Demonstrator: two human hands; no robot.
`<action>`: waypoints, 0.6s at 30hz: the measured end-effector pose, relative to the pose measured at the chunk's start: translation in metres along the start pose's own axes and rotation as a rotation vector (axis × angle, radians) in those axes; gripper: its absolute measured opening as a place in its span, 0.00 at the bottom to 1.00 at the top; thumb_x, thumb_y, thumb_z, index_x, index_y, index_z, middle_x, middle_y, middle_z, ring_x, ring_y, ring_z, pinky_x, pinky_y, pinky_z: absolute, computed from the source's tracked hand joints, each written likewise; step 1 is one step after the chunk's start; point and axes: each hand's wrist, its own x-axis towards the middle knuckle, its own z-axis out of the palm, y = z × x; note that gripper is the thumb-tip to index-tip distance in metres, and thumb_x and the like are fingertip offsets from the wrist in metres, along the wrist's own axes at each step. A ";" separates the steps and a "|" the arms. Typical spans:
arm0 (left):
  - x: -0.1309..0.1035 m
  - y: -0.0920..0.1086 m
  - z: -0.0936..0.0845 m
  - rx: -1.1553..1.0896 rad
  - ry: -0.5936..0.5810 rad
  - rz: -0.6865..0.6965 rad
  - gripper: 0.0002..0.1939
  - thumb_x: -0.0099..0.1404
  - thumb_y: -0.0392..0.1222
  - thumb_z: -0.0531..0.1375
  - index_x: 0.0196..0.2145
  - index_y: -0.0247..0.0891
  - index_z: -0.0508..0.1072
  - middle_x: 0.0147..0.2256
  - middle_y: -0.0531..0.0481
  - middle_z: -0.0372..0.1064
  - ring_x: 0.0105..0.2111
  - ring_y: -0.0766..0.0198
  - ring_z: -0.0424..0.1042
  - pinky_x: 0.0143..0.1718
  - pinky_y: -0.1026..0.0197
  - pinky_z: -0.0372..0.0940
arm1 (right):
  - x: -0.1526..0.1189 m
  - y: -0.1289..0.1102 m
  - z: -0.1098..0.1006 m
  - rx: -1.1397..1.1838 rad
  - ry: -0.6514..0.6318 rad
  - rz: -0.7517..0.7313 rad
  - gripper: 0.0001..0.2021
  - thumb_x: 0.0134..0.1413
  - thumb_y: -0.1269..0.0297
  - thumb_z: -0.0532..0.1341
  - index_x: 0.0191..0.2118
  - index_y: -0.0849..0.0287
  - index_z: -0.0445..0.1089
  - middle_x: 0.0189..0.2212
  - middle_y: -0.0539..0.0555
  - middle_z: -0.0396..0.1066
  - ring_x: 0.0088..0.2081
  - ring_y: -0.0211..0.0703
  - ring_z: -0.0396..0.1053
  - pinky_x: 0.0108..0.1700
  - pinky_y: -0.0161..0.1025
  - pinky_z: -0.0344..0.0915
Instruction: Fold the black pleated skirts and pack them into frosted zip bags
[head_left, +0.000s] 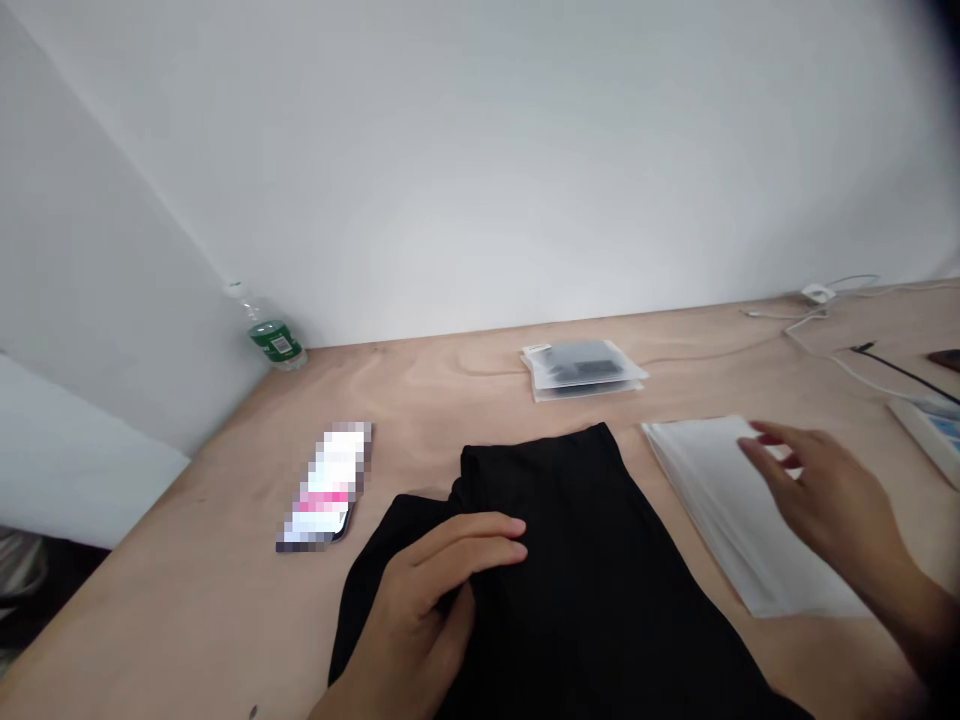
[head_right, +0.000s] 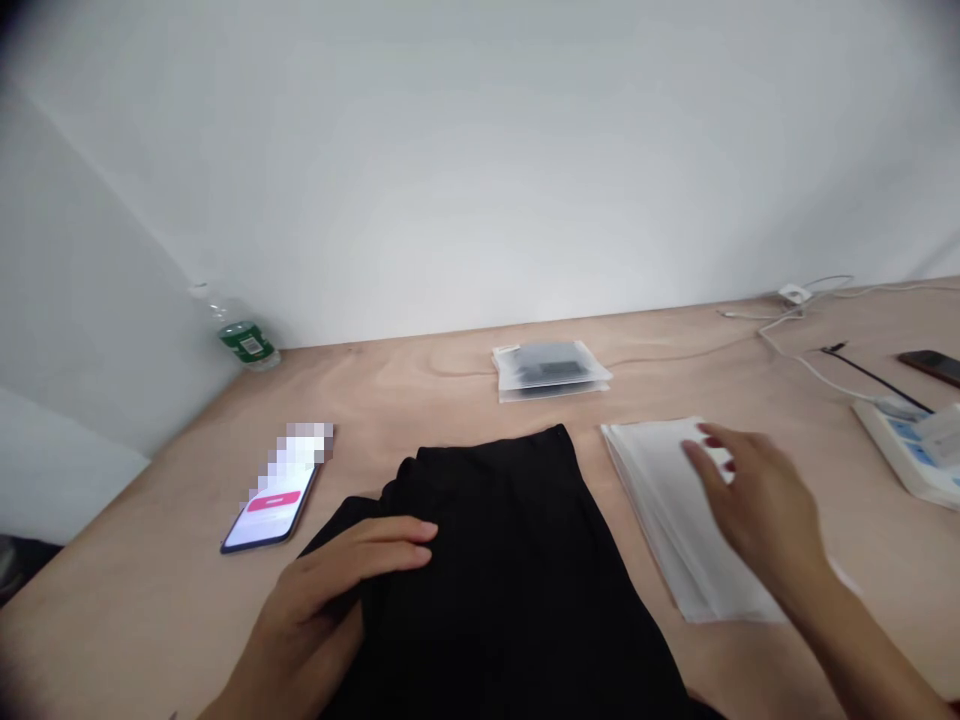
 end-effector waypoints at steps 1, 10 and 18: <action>0.003 0.002 0.001 0.021 -0.023 0.040 0.22 0.60 0.23 0.49 0.44 0.45 0.70 0.46 0.52 0.70 0.45 0.66 0.69 0.44 0.63 0.66 | -0.018 -0.027 -0.005 0.129 -0.090 0.002 0.21 0.50 0.46 0.52 0.46 0.50 0.66 0.43 0.59 0.69 0.40 0.58 0.67 0.44 0.55 0.62; 0.000 0.020 0.039 0.057 0.068 0.038 0.26 0.58 0.31 0.58 0.54 0.45 0.61 0.56 0.45 0.60 0.52 0.56 0.64 0.50 0.53 0.64 | -0.128 -0.143 0.005 1.154 -0.833 0.501 0.32 0.43 0.46 0.62 0.56 0.44 0.59 0.58 0.48 0.57 0.61 0.51 0.48 0.59 0.51 0.49; -0.007 0.035 0.053 -0.095 0.444 -0.378 0.22 0.58 0.34 0.55 0.49 0.50 0.60 0.56 0.49 0.58 0.48 0.56 0.68 0.43 0.53 0.70 | -0.125 -0.140 0.015 1.243 -0.715 0.633 0.24 0.43 0.48 0.63 0.48 0.48 0.69 0.51 0.52 0.67 0.58 0.55 0.56 0.56 0.52 0.57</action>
